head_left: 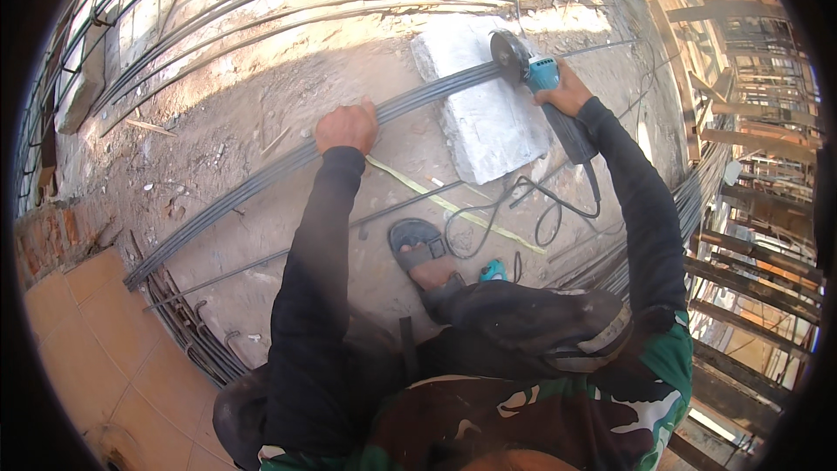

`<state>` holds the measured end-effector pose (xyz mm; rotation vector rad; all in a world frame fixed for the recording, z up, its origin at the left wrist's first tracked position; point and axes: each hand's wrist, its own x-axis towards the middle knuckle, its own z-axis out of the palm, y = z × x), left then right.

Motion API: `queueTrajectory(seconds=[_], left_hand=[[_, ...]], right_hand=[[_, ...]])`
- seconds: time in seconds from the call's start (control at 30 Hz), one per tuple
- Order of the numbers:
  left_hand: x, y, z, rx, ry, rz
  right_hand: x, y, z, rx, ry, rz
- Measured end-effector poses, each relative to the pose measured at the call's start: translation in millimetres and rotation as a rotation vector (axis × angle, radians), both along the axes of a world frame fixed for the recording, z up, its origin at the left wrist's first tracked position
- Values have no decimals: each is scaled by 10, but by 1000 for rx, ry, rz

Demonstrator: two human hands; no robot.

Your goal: The person measures a metal rod with a yellow tape measure and then cuts through several metal rods using a hand-held angle grinder, creating sparks.

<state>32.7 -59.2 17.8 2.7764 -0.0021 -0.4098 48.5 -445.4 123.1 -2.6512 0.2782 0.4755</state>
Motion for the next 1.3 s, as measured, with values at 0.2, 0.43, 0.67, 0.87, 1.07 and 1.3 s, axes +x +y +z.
queueTrajectory(seconds=[0.2, 0.43, 0.67, 0.87, 1.07, 1.3], left_hand=[[-35, 63, -117, -46, -165, 17], [-65, 58, -84, -119, -196, 32], [-63, 64, -157, -150, -192, 52], [-62, 67, -141, -160, -205, 48], [-68, 71, -164, -155, -214, 50], [-55, 70, -149, -143, -192, 46]], right_hand=[[13, 26, 26, 21, 28, 31], [-120, -129, -85, -23, -24, 24], [-246, -65, -51, 26, -26, 25], [-301, -56, -38, 31, -16, -6], [-306, -136, -113, 61, -5, -1], [-288, -96, -135, 16, -30, -3]])
